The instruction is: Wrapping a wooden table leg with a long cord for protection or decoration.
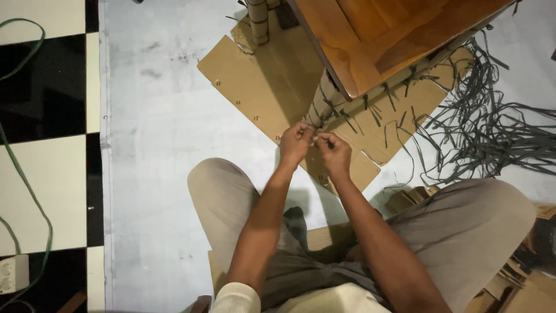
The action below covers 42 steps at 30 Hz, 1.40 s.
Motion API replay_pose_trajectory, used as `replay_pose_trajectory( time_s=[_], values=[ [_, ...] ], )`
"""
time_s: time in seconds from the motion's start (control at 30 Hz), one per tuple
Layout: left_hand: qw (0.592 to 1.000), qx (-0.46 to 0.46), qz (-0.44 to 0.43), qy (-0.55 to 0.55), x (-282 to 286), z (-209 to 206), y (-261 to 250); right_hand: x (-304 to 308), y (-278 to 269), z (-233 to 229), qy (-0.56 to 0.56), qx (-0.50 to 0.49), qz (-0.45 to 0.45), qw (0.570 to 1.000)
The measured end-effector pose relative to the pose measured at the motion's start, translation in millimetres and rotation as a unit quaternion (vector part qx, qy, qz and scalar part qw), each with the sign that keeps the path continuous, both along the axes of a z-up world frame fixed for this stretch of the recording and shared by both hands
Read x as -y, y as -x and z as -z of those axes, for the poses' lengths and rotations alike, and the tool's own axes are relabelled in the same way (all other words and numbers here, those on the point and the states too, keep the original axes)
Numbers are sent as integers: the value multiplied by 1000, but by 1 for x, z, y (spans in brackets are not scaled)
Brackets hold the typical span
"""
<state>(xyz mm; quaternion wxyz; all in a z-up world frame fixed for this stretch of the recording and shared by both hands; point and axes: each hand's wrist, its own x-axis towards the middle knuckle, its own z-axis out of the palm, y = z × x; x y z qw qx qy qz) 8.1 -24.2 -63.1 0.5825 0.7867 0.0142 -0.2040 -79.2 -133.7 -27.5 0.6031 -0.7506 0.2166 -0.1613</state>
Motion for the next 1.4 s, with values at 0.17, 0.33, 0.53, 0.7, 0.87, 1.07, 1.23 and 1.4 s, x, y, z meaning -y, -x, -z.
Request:
replay_pose_trajectory(
  time_s=[0.17, 0.33, 0.53, 0.7, 0.87, 1.07, 1.23, 1.4],
  values=[
    [987, -31, -79, 135, 0, -39, 17, -6, 0, -23, -34, 1, 0, 999],
    [975, -64, -96, 192, 2, -12, 14, -7, -4, -23, -34, -28, 25, 999],
    [978, -66, -99, 169, 4, -9, 16, -10, -10, -17, -27, -39, 48, 998],
    [977, -64, -115, 168, -1, -24, 19, -9, -2, -28, 167, 17, 4, 986],
    [993, -29, -80, 80, -7, -33, 18, -10, 2, -43, 221, 51, -32, 973],
    [997, -30, -67, 35, -15, -51, 23, -7, 2, -36, 198, 59, -55, 977],
    [991, -33, -99, 78, -14, -50, 26, -6, -2, -16, 135, 31, -37, 990],
    [974, -96, -109, 172, -5, -39, 29, -6, -2, -11, -1, 3, -28, 1000]
  ],
)
